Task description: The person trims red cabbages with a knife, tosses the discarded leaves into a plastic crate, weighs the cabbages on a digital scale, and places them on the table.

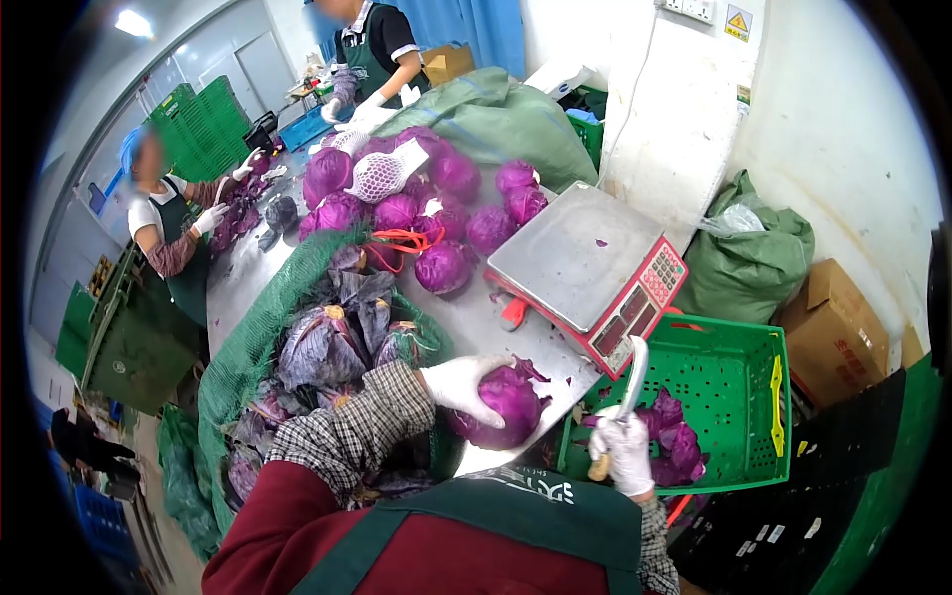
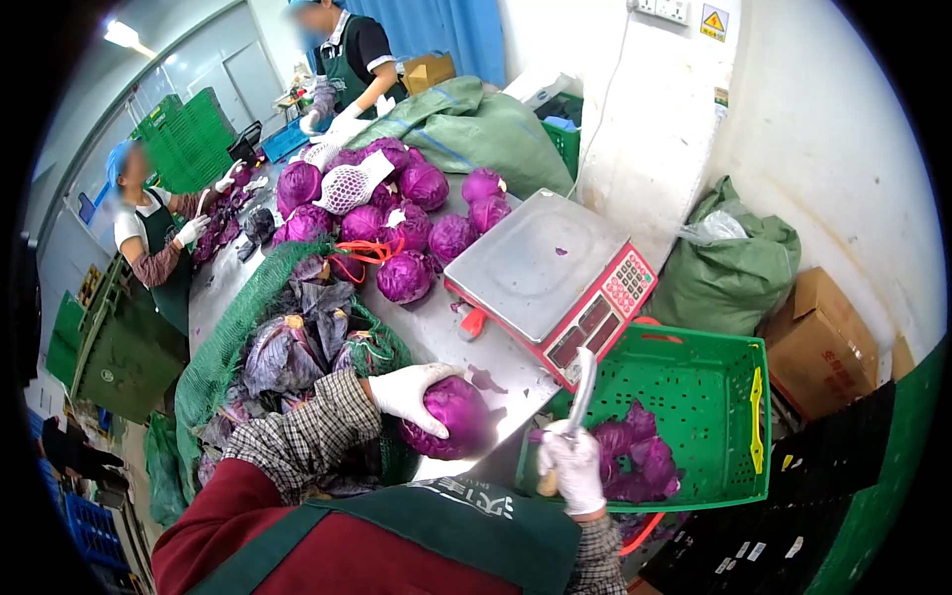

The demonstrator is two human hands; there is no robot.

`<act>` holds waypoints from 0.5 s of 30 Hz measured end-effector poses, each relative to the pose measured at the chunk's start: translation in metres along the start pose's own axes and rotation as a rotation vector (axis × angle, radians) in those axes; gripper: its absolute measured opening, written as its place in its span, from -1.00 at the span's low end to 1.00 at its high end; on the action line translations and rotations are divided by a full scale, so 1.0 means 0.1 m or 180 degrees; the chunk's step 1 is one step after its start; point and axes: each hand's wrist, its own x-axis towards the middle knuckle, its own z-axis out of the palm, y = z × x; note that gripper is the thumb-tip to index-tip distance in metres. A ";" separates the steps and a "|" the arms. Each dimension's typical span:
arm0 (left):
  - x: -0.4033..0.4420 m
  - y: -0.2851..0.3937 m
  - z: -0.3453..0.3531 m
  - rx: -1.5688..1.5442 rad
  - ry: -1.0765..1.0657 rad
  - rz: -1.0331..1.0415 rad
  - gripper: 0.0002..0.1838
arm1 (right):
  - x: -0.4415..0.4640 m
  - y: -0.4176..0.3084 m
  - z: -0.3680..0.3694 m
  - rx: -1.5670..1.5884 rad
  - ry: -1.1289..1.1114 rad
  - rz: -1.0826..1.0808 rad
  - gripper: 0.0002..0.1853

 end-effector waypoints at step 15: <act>0.10 -0.06 0.05 0.0327 -0.0083 0.0066 0.18 | 0.50 -0.01 0.51 -0.1763 -0.1040 -0.0583 -0.85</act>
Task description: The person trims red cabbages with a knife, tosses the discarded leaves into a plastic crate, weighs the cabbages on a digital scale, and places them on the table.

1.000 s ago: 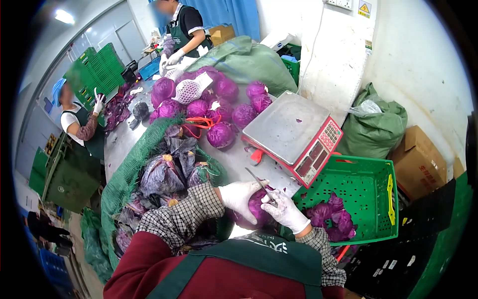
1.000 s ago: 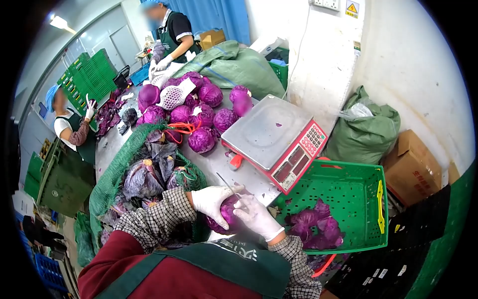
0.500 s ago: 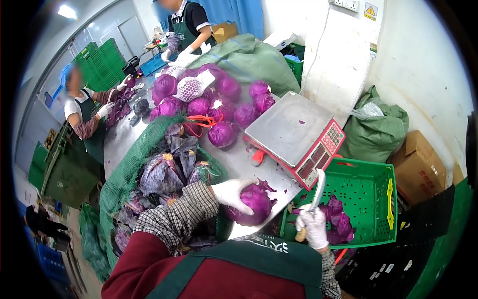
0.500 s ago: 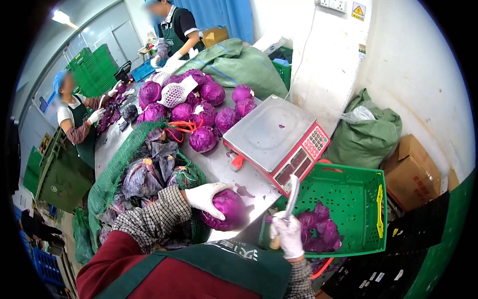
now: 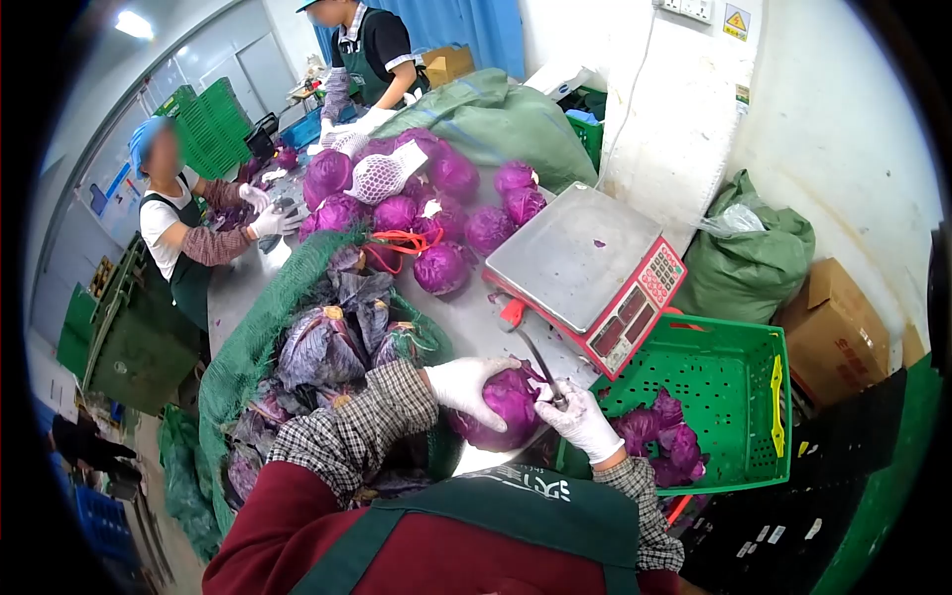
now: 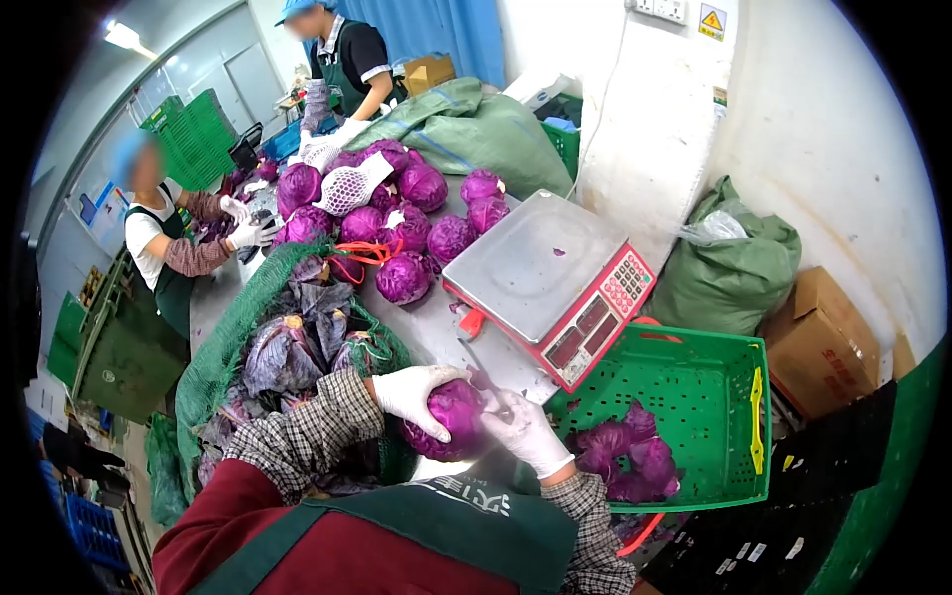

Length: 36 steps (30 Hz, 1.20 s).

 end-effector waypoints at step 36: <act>0.20 0.05 0.05 -0.1732 0.0629 -0.2302 -0.16 | 0.09 -0.17 0.37 -0.2511 0.0601 -0.1208 -0.61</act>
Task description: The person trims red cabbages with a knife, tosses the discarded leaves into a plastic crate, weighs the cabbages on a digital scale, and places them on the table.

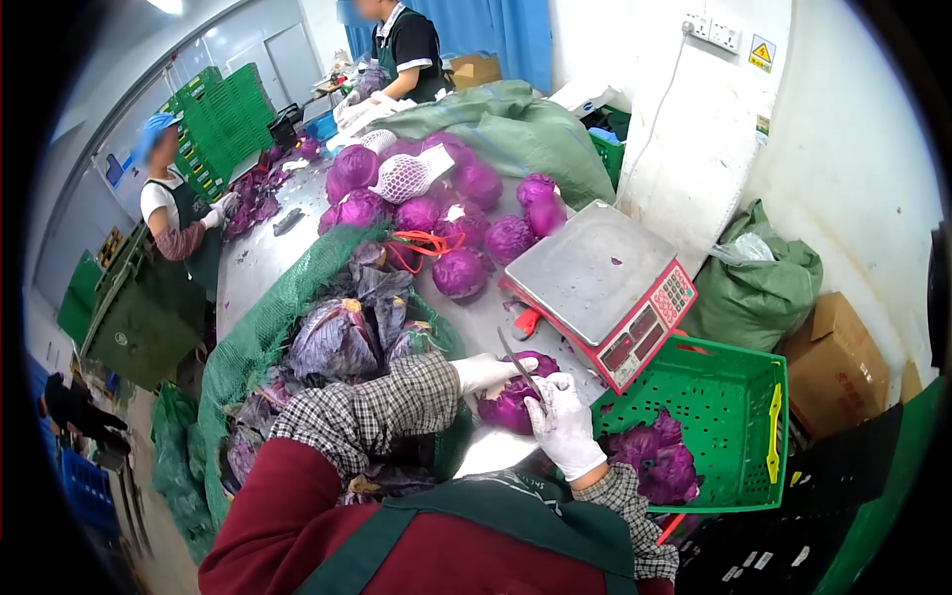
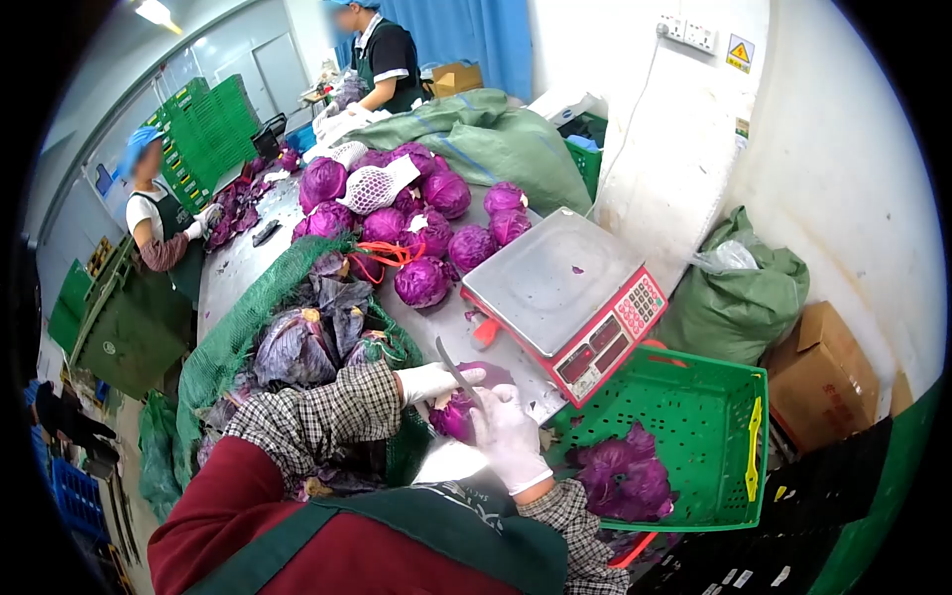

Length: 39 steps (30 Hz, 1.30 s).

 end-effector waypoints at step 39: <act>0.52 -0.54 -0.52 -0.4740 -0.2872 0.2727 -0.39 | -1.07 0.30 -0.01 0.3734 -0.0122 0.2328 -0.68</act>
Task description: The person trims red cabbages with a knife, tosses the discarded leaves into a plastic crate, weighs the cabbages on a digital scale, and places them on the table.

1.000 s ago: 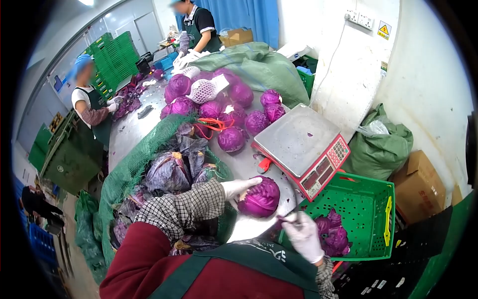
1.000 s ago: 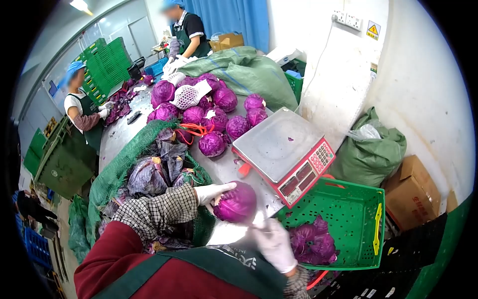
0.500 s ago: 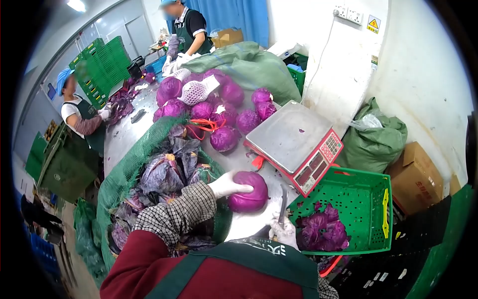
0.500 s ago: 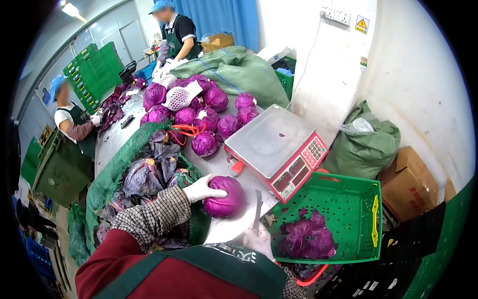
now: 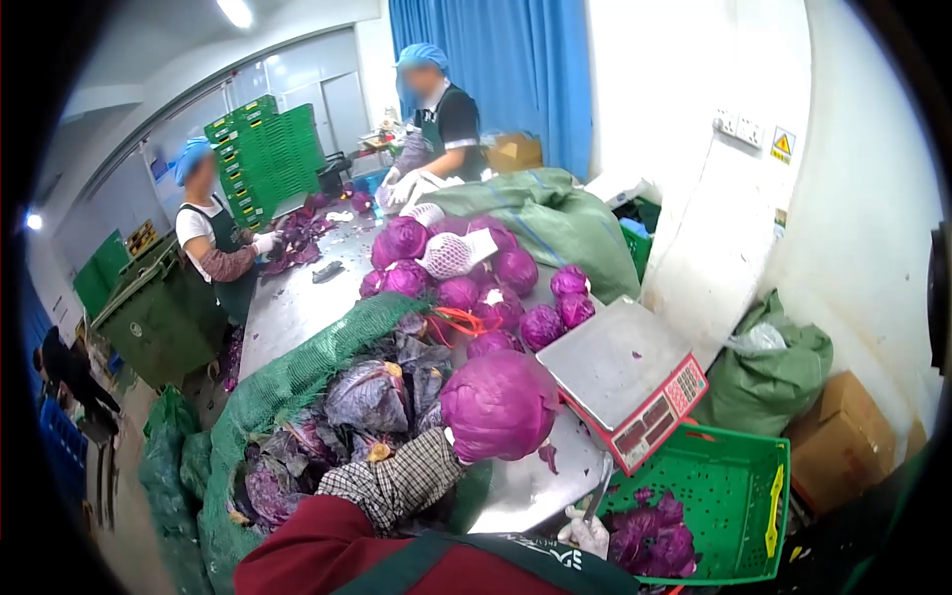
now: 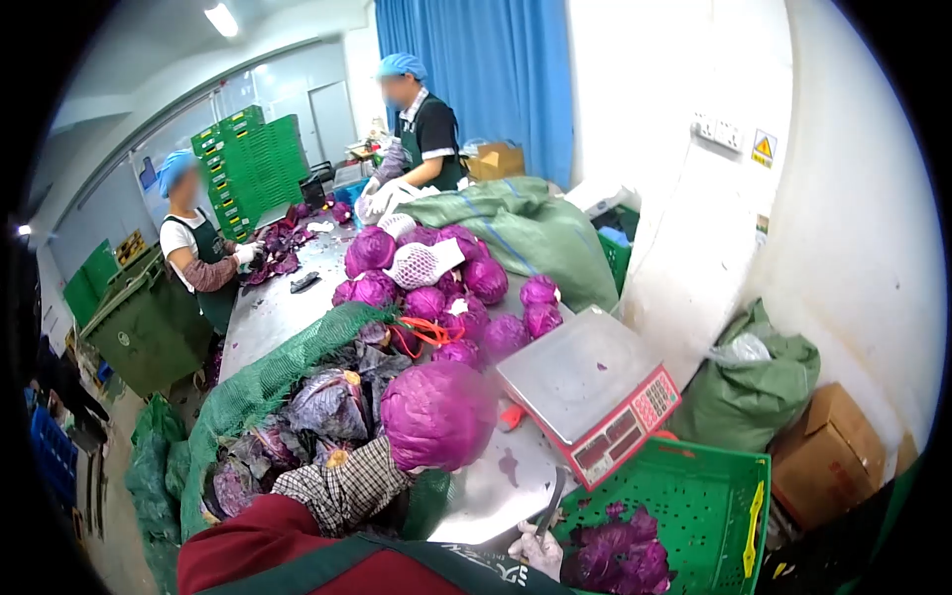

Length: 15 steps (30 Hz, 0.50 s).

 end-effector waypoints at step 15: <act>-0.17 -0.40 0.87 0.0111 0.0596 -0.0351 -0.44 | 0.80 -1.39 0.75 -0.2300 -0.0294 -0.3007 -0.69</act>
